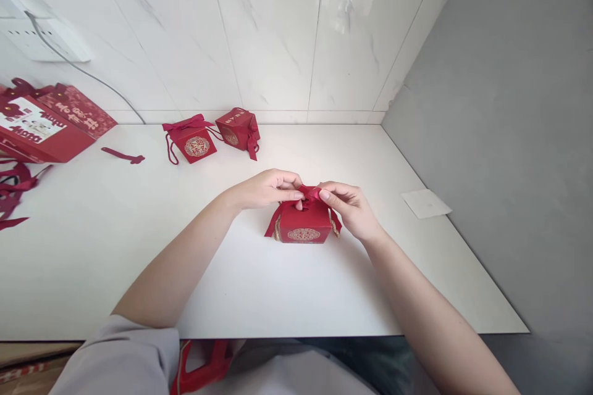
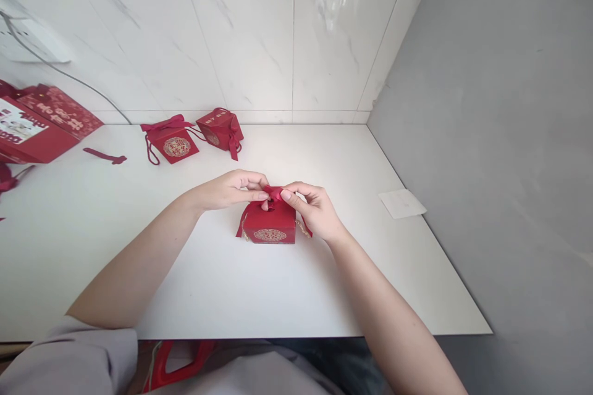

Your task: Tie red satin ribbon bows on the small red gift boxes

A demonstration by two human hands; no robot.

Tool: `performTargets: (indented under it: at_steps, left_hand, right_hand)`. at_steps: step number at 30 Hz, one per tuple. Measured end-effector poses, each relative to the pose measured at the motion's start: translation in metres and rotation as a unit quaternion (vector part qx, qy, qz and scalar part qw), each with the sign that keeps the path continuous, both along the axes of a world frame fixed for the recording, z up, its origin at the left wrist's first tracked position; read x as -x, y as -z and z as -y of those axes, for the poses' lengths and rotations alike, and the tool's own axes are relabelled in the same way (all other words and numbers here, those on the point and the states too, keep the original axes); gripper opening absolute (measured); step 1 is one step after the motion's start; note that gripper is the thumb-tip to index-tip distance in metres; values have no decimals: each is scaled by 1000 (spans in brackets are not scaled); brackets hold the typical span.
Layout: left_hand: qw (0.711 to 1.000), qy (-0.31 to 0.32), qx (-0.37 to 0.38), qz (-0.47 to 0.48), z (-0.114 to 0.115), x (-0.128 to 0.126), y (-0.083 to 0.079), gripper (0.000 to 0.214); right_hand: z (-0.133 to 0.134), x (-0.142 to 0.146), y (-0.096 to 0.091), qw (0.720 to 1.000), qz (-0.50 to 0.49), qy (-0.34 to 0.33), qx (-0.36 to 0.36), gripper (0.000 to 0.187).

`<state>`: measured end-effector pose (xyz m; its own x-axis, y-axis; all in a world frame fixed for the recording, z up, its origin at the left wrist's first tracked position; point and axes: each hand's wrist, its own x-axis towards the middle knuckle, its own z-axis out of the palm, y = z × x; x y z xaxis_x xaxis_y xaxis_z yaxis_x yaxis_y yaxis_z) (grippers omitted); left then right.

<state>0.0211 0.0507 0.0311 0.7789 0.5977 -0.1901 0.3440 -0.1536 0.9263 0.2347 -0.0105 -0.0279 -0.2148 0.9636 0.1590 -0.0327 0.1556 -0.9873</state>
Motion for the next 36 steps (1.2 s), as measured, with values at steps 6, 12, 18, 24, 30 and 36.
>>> performTargets:
  at_steps: [6, 12, 18, 24, 30, 36]
  left_hand:
    - [999, -26, -30, -10, 2, -4, 5, 22]
    - [995, -36, -90, -27, 5, -8, 5, 12]
    - [996, -36, -72, -31, 5, -6, 5, 16]
    - [997, -37, -60, -37, 4, -6, 6, 23]
    - [997, -37, -65, -31, 6, -6, 5, 20]
    - [997, -15, -79, -15, 4, -5, 7, 17]
  right_hand:
    - [-3, 2, 1, 997, 22, -11, -71, 23]
    - [-3, 8, 5, 994, 44, 1, -103, 19]
    - [-1, 0, 0, 997, 19, -16, -67, 18]
    - [-1, -20, -9, 992, 90, -51, -74, 27]
    - [0, -12, -5, 990, 104, -60, -78, 15]
    - [0, 7, 1, 981, 110, -15, -159, 14]
